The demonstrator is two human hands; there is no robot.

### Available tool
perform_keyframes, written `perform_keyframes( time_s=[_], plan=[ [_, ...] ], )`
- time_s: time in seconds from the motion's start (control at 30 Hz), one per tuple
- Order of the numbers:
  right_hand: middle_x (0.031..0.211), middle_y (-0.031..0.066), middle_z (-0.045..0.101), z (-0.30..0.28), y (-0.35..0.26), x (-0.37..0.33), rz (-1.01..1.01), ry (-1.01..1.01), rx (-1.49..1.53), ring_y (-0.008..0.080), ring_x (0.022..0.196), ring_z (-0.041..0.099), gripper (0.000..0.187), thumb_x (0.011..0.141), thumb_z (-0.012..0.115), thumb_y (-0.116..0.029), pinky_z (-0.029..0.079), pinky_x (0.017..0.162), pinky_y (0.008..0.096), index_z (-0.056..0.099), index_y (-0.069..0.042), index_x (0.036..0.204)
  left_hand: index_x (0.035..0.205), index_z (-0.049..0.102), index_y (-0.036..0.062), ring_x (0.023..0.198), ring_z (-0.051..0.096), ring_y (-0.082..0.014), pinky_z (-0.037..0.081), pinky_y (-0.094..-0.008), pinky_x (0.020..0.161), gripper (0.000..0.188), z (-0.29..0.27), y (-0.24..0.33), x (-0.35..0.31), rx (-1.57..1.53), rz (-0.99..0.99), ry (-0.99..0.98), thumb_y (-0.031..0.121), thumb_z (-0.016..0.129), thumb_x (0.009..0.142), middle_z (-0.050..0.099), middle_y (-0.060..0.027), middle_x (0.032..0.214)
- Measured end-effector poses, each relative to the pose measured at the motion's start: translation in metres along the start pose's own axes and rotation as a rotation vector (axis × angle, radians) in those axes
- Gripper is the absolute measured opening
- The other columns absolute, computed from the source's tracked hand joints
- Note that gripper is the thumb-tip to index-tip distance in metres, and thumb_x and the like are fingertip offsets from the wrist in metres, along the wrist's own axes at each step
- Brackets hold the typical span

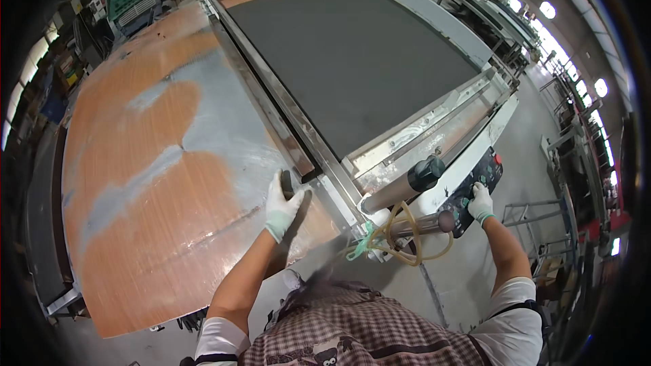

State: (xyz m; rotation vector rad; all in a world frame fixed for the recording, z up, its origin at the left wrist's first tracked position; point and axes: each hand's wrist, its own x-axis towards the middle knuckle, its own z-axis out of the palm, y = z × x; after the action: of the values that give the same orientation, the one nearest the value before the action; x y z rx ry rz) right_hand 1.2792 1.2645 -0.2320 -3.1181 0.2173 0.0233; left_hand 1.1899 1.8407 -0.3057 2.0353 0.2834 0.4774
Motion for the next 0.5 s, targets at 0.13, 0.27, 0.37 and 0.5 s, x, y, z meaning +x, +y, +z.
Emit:
perform_keyframes(
  time_s=[0.13,0.27,0.37,0.5],
  plan=[
    [0.141,0.0098,0.051,-0.003,0.023,-0.001,-0.112,0.025,-0.046,0.0332,0.124,0.052,0.048,0.078,0.056,-0.002,0.046,0.104,0.0390,0.060,-0.003,0.126,0.132,0.047,-0.0042,0.117,0.057,-0.0365,0.046,-0.0396,0.100,0.072,0.010,0.020,0.019,-0.046,-0.150,0.008,0.026,0.079,0.076,0.056,-0.0249,0.127],
    [0.144,0.0109,0.049,0.006,0.028,-0.001,-0.115,0.049,0.026,0.0342,0.125,0.050,0.055,0.077,0.057,-0.002,0.044,0.106,0.0386,0.055,-0.003,0.132,0.123,0.055,-0.0024,0.110,0.060,-0.0384,0.048,-0.0416,0.095,0.059,0.010,0.039,0.036,0.201,-0.213,-0.060,0.029,0.077,0.078,0.061,-0.0262,0.118],
    [0.144,0.0137,0.048,0.015,0.030,-0.007,-0.104,0.143,0.123,0.0359,0.126,0.049,0.054,0.078,0.058,-0.002,0.041,0.109,0.0392,0.055,-0.002,0.132,0.112,0.062,0.0005,0.103,0.063,-0.0398,0.050,-0.0443,0.091,0.045,0.011,0.045,0.045,0.379,-0.285,-0.249,0.031,0.073,0.081,0.065,-0.0249,0.107],
    [0.105,0.0194,0.062,0.009,-0.047,-0.095,-0.325,0.450,0.379,0.0380,0.102,0.058,0.026,0.081,0.055,0.005,0.047,0.090,0.0451,0.062,-0.002,0.105,0.117,0.065,0.0017,0.095,0.068,-0.0325,0.053,-0.0399,0.087,0.037,-0.006,-0.054,0.001,-0.276,-0.416,-0.185,0.030,0.062,0.093,0.071,-0.0172,0.103]
  ],
)
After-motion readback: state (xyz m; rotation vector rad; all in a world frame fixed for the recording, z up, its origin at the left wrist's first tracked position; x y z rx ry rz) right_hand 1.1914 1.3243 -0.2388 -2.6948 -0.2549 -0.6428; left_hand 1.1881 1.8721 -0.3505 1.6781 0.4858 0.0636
